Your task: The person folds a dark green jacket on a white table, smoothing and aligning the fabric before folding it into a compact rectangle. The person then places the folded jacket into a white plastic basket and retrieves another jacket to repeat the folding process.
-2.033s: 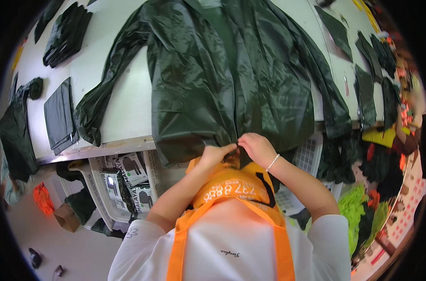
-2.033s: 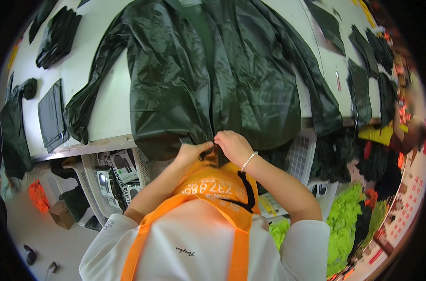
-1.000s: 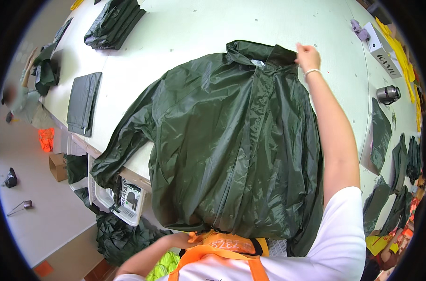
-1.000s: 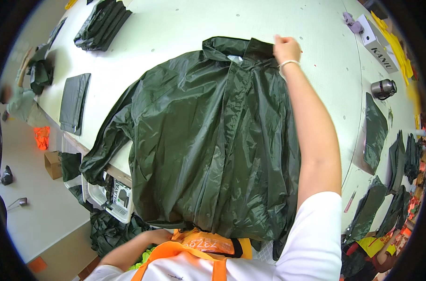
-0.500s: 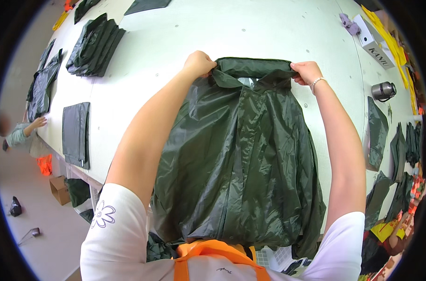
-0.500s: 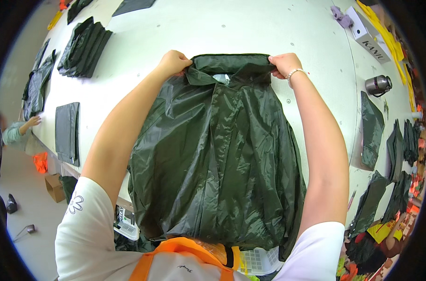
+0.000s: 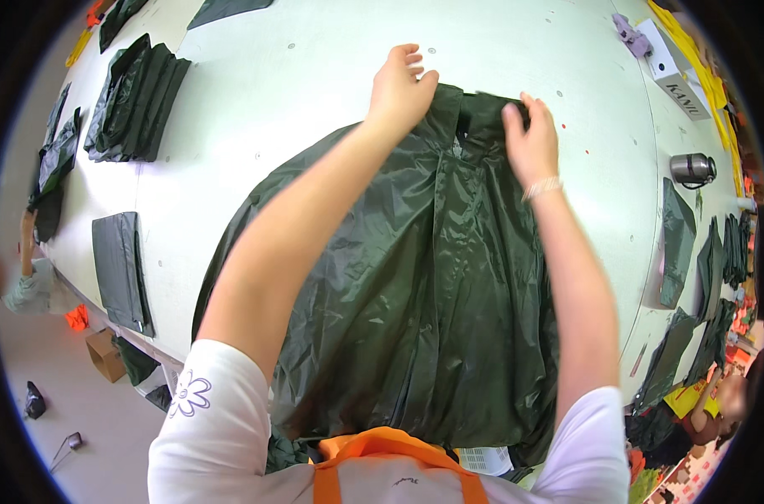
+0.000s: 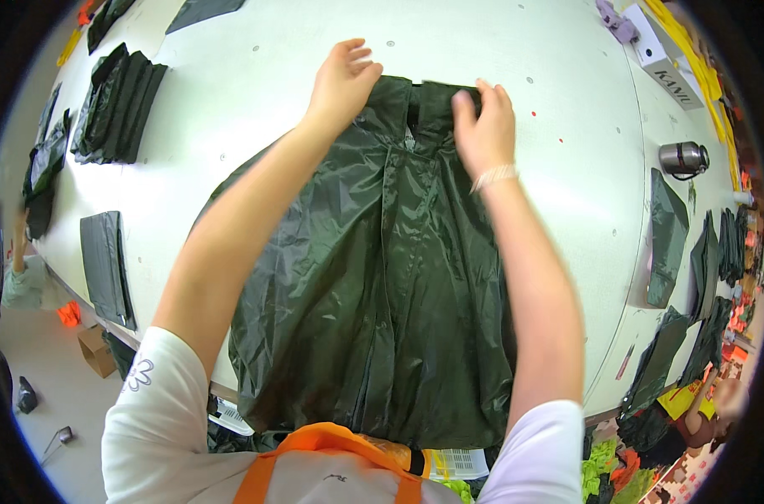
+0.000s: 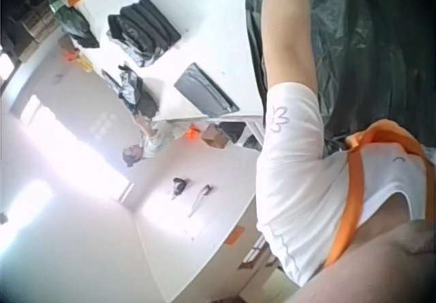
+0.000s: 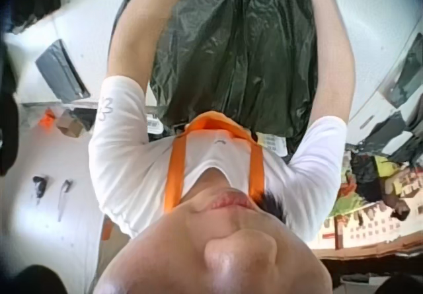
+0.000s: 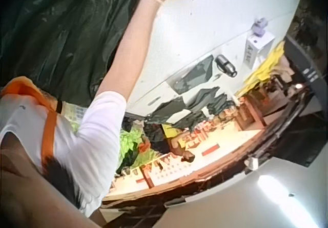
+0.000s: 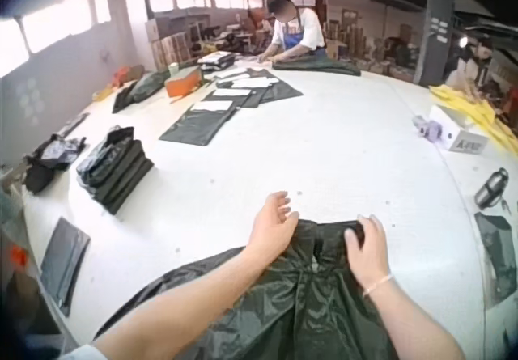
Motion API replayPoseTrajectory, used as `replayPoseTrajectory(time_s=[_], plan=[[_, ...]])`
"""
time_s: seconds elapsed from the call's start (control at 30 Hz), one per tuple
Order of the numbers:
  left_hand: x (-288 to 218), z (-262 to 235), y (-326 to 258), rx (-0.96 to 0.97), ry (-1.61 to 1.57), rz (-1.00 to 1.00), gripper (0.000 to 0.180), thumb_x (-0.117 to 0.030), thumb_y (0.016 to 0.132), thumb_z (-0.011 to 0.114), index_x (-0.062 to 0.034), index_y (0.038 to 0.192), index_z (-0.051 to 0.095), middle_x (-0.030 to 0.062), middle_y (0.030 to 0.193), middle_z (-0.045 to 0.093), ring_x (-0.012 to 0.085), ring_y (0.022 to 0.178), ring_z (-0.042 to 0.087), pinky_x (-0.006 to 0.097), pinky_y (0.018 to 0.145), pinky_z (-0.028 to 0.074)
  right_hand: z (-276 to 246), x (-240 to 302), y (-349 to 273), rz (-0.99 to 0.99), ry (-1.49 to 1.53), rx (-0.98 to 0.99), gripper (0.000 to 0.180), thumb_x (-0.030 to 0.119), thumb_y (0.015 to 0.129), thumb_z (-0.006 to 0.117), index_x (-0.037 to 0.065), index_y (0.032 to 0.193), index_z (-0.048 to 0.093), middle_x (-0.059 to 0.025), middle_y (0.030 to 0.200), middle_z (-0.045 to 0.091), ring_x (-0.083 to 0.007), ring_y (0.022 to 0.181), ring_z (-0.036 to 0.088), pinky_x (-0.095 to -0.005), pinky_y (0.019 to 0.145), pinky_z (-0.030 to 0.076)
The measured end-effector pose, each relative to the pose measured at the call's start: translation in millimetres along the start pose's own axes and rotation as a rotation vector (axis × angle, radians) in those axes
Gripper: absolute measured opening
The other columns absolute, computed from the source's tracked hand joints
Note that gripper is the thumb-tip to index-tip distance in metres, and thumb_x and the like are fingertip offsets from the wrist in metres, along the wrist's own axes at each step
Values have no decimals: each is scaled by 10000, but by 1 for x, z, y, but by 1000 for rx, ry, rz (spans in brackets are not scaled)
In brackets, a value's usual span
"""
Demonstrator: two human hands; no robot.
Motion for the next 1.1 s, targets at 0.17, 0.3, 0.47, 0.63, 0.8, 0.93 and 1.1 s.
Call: replayPoseTrajectory(time_s=[0.17, 0.3, 0.47, 0.63, 0.8, 0.93, 1.1], plan=[[-35, -21, -78, 111, 59, -142, 144, -50, 829, 600, -3, 957, 553, 66, 868, 635, 137, 738, 588, 273, 645, 462, -17, 91, -79, 141, 319, 180, 584, 166, 645, 796, -12, 1083, 454, -190, 1066, 459, -373, 1005, 470, -393, 883, 412], [0, -12, -106, 355, 588, -238, 340, -308, 846, 596, 27, 790, 593, 165, 669, 615, 286, 627, 609, 361, 574, 467, 19, 71, -109, 274, 407, 236, 322, 41, 722, 707, -23, 987, 536, -151, 881, 566, -272, 762, 583, -329, 700, 485], [19, 17, -108, 557, 883, -253, 529, -469, 851, 525, 26, 702, 637, 223, 726, 628, 374, 703, 619, 443, 613, 477, 31, 31, -120, 541, 619, 129, 192, 37, 775, 657, -3, 962, 669, -115, 777, 649, -150, 610, 606, -256, 600, 479], [40, 36, -101, 612, 484, -219, 346, -263, 869, 584, 21, 674, 563, 146, 620, 604, 236, 508, 574, 352, 504, 451, 35, 24, -113, 548, 484, 144, 166, 66, 775, 679, -23, 914, 683, -78, 757, 673, -75, 609, 582, -218, 603, 463], [47, 40, -120, 691, 25, -510, 277, -229, 935, 506, -43, 731, 504, 9, 569, 508, 69, 447, 455, 221, 429, 373, 40, 28, -115, 524, 683, 120, 95, -4, 754, 666, -35, 843, 666, -82, 731, 644, -101, 585, 588, -222, 567, 454], [47, 36, -118, 669, -27, -503, 290, -236, 938, 503, -46, 718, 499, 11, 566, 511, 68, 437, 460, 217, 411, 373, 51, 28, -119, 544, 819, 174, 77, -24, 766, 655, -53, 837, 649, -55, 730, 636, -70, 597, 571, -212, 563, 446], [46, 36, -117, 635, -33, -473, 295, -251, 931, 519, -60, 708, 491, 1, 559, 494, 70, 441, 459, 227, 402, 370, 55, 35, -114, 440, 786, 264, 87, -4, 788, 646, -46, 864, 649, -64, 779, 648, -79, 627, 578, -220, 586, 454]])
Point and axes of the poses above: each hand's wrist, its own y-axis towards the middle knuckle, its own z-axis out of the palm, x = y × z, the point moved 9 cm from there along y, towards the middle knuckle
